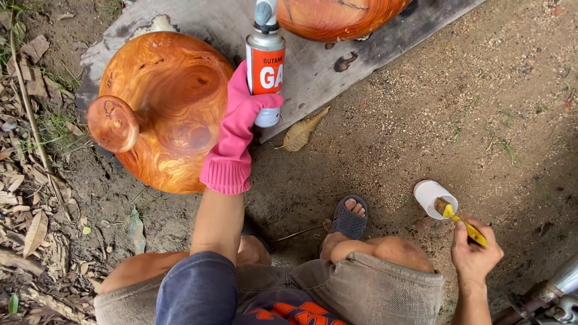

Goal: Finishing wooden objects using a blowtorch and a brush.

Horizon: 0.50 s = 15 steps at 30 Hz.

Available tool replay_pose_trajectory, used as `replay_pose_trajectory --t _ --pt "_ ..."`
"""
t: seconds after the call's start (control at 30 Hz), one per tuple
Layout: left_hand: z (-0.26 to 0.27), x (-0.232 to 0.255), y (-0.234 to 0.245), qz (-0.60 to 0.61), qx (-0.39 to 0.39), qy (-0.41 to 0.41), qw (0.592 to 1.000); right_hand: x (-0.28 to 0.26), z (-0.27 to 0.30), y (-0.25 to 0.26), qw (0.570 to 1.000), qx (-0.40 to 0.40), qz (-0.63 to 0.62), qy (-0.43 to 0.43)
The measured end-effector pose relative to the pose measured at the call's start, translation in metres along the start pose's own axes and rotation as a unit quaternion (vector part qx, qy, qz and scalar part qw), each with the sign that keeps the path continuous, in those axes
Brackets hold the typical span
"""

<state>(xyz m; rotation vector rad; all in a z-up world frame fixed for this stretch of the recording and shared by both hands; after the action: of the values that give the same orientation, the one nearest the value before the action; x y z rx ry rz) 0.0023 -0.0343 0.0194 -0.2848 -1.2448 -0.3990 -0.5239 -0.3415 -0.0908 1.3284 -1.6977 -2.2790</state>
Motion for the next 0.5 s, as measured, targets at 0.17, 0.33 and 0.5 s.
replay_pose_trajectory --t 0.17,0.33,0.5 --pt "0.028 -0.033 0.007 0.153 -0.027 -0.065 0.986 0.049 -0.007 0.058 0.964 0.074 -0.253 -0.04" --pt "0.046 -0.02 0.016 0.245 -0.027 -0.12 0.962 0.048 -0.096 0.096 0.924 0.085 -0.365 -0.073" --pt "0.055 0.011 0.033 0.276 -0.015 -0.165 0.947 -0.199 -0.219 0.021 0.874 -0.01 -0.481 0.071"
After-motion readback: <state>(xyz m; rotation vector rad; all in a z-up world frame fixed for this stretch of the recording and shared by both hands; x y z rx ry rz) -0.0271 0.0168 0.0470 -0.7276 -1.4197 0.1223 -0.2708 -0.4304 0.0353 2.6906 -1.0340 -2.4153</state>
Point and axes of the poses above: each hand's wrist, its own z-axis away from the middle knuckle, its own y-axis out of the back of the hand, x = y × z, the point moved 2 cm from there along -z, towards the middle knuckle, and after that the axes turned 2 degrees about z, right-handed, at the moved point
